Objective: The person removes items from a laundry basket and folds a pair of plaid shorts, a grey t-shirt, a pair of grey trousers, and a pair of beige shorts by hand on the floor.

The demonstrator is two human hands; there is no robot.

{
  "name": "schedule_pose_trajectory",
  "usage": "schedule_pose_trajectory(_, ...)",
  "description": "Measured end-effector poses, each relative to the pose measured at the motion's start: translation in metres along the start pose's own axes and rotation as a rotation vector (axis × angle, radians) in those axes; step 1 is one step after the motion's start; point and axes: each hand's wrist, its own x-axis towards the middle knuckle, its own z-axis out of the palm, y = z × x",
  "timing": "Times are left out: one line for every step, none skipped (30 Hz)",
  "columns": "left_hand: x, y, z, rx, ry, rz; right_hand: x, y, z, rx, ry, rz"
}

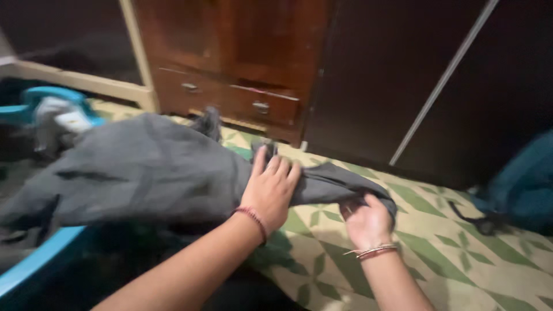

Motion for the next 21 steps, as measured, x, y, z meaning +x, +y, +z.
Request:
schedule_pose_trajectory(-0.002,0.012,0.014,-0.010,-0.024,0.003,-0.006,-0.020,-0.016,0.013,0.062,-0.062)
schedule_pose_trajectory(-0.006,0.026,0.030,-0.020,-0.048,0.005,-0.014,-0.046,-0.034,0.026,0.123,-0.123)
schedule_pose_trajectory(-0.007,0.042,0.045,-0.052,-0.129,0.006,-0.022,-0.068,-0.050,0.041,0.187,-0.182)
schedule_pose_trajectory(-0.006,0.058,0.059,-0.083,-0.210,0.007,-0.031,-0.087,-0.065,-0.004,0.249,-0.189)
schedule_pose_trajectory(-0.002,0.071,0.072,-0.115,-0.291,0.006,-0.045,-0.111,-0.076,-0.053,0.311,-0.195)
schedule_pose_trajectory(0.001,0.084,0.085,-0.105,-0.489,0.040,-0.055,-0.131,-0.084,-0.101,0.375,-0.199)
schedule_pose_trajectory(0.004,0.098,0.099,-0.089,-0.686,0.079,-0.060,-0.142,-0.093,-0.107,0.311,-0.187)
schedule_pose_trajectory(0.003,0.112,0.112,-0.197,-0.718,0.019,-0.066,-0.147,-0.105,-0.114,0.248,-0.175)
schedule_pose_trajectory(0.004,0.127,0.125,-0.303,-0.751,-0.038,-0.071,-0.151,-0.120,-0.119,0.185,-0.163)
schedule_pose_trajectory(0.008,0.143,0.135,-0.474,-0.768,-0.081,-0.074,-0.153,-0.133,-0.164,0.176,-0.139)
schedule_pose_trajectory(0.013,0.156,0.141,-0.644,-0.786,-0.131,-0.074,-0.151,-0.144,-0.211,0.166,-0.108)
schedule_pose_trajectory(0.019,0.168,0.143,-0.815,-0.804,-0.181,-0.075,-0.151,-0.154,-0.257,0.155,-0.076)
schedule_pose_trajectory(0.022,0.179,0.143,-0.927,-0.715,-0.163,-0.077,-0.148,-0.164,-0.279,0.105,-0.114)
schedule_pose_trajectory(0.024,0.190,0.140,-1.039,-0.624,-0.147,-0.080,-0.144,-0.172,-0.302,0.055,-0.151)
schedule_pose_trajectory(0.028,0.199,0.135,-1.145,-0.529,-0.136,-0.081,-0.143,-0.179,-0.325,0.001,-0.183)
schedule_pose_trajectory(0.033,0.208,0.131,-1.214,-0.478,-0.098,-0.082,-0.145,-0.185,-0.311,-0.025,-0.151)
schedule_pose_trajectory(0.036,0.215,0.128,-1.279,-0.427,-0.066,-0.081,-0.141,-0.189,-0.295,-0.052,-0.114)
schedule_pose_trajectory(0.036,0.222,0.128,-1.343,-0.375,-0.034,-0.083,-0.139,-0.192,-0.278,-0.079,-0.077)
schedule_pose_trajectory(0.036,0.227,0.131,-1.317,-0.342,-0.015,-0.085,-0.136,-0.192,-0.270,-0.089,-0.073)
schedule_pose_trajectory(0.036,0.233,0.136,-1.291,-0.309,0.005,-0.087,-0.132,-0.190,-0.261,-0.099,-0.068)
schedule_pose_trajectory(0.034,0.236,0.143,-1.262,-0.274,0.023,-0.089,-0.128,-0.185,-0.253,-0.112,-0.063)
